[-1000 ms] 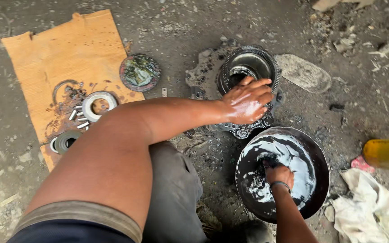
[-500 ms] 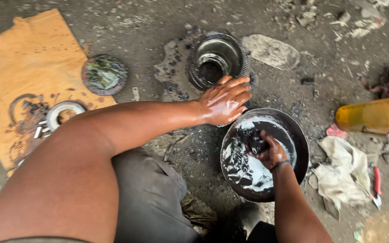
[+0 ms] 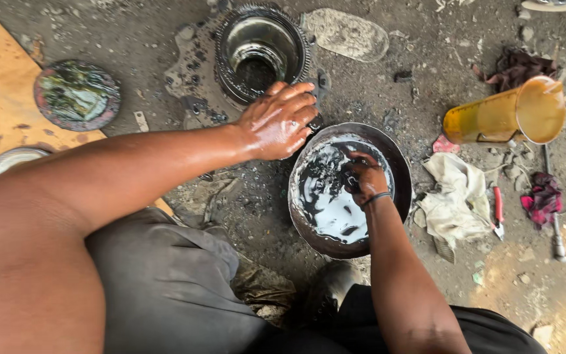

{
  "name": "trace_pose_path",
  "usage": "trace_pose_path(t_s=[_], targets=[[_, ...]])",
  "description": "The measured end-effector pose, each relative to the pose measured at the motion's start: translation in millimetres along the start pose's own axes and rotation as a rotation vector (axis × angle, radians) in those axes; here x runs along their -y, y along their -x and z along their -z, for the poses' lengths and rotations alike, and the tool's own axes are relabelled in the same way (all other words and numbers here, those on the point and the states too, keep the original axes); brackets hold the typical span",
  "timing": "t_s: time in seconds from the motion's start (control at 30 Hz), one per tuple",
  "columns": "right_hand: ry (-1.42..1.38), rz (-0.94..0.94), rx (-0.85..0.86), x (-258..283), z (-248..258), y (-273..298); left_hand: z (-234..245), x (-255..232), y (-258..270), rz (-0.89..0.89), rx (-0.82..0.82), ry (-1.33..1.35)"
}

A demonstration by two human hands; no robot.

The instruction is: The person scrubs the interior of a cylindrical metal housing with a rag, repeatedly dipping the rag into a pan of liquid. The person also wipes the exterior of the housing and handles a small metal ring, cleaning it in the same pan.

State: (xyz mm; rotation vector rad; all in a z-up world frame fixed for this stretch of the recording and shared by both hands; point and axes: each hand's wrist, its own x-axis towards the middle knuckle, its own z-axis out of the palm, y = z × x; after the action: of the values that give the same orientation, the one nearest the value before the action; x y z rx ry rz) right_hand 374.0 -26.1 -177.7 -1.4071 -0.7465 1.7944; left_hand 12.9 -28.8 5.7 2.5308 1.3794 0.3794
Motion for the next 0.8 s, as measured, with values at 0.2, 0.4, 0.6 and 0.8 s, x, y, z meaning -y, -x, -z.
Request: trace_pose_path(t_s=[0.2,0.4,0.6,0.8], targets=[[0.414,0.069,-0.212,41,-51,19,-2,1,5,-0.06,-0.069,0.011],[0.041,-0.094,-0.274,88,-99,59,-4,3,2,-0.058,-0.047,-0.022],[-0.238,-0.254,-0.109,94,-100,72,1,3,7,-0.07,-0.093,0.011],[-0.413,-0.302,-0.29,44,-54,38,-2,0,9,-0.089,-0.125,0.018]])
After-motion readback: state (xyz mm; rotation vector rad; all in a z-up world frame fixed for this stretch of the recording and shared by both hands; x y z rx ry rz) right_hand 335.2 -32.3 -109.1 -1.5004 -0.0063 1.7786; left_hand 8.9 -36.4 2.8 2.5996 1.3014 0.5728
